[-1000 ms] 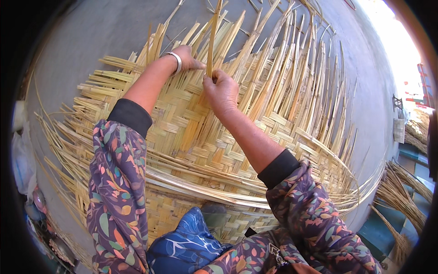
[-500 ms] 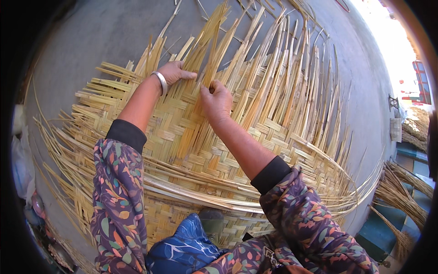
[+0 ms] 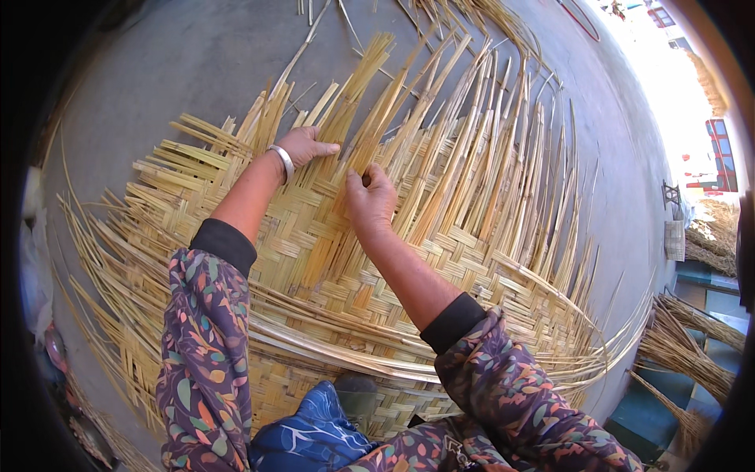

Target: The person weaves a basket by hand, interlacing thin bamboo strips into a circular base. They repeatedly lift, insert, and press the strips to form a tight pattern.

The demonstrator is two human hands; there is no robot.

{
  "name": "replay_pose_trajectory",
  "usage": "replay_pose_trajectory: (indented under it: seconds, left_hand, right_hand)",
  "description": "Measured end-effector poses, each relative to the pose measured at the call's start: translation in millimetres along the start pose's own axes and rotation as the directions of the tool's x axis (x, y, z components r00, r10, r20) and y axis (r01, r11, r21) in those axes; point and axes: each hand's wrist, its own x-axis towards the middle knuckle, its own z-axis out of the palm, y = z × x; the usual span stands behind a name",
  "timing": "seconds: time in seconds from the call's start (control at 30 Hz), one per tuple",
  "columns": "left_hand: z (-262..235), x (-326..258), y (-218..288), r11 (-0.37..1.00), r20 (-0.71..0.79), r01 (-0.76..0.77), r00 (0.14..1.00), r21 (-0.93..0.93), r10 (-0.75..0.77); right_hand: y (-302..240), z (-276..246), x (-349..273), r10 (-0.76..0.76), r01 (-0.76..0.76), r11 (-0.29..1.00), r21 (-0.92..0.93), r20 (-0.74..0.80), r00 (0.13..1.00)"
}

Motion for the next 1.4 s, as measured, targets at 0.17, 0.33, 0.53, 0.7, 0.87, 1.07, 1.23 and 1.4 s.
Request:
replay_pose_trajectory:
  seconds: [0.17,0.33,0.53,0.7,0.87,1.07,1.23,1.4]
  left_hand:
    - [-9,-3,-2,0.986,0.190,0.006,0.981,-0.164,0.026]
    - [-19,-14,-1,0.984,0.219,-0.097,0.967,-0.146,0.128]
    - [-33,-59,11,0.960,-0.088,-0.198,0.979,-0.198,0.184]
    - [-91,-79,-11,0.991,-0.363,-0.133,0.924,-0.013,0.120]
    - [-79,-54,-12,0.971,-0.409,-0.172,0.884,0.168,0.227]
    - [-85,-27,-1,0.909,-0.401,-0.057,0.885,0.412,0.237]
    - [-73,-22,15,0.940,-0.309,-0.040,0.939,0.338,0.151]
    - [-64,-5,17,0.806,-0.326,0.158,0.944,0.570,0.045]
  right_hand:
    - [-7,-4,9,-0.027,0.046,0.980,-0.192,0.099,0.995]
    - [-7,-5,30,-0.123,0.301,0.875,-0.380,0.426,0.896]
    - [-15,-23,47,0.022,0.226,0.911,-0.346,0.587,0.809]
    - [-22,-20,42,0.053,0.200,0.919,-0.339,0.609,0.792]
    - [-10,-17,41,-0.025,0.267,0.897,-0.353,0.562,0.827]
    - [-2,-13,38,-0.071,0.253,0.923,-0.291,0.517,0.853]
    - [-1,-15,38,-0.071,0.253,0.917,-0.308,0.498,0.864]
    - [-5,-13,33,-0.091,0.268,0.910,-0.317,0.477,0.874]
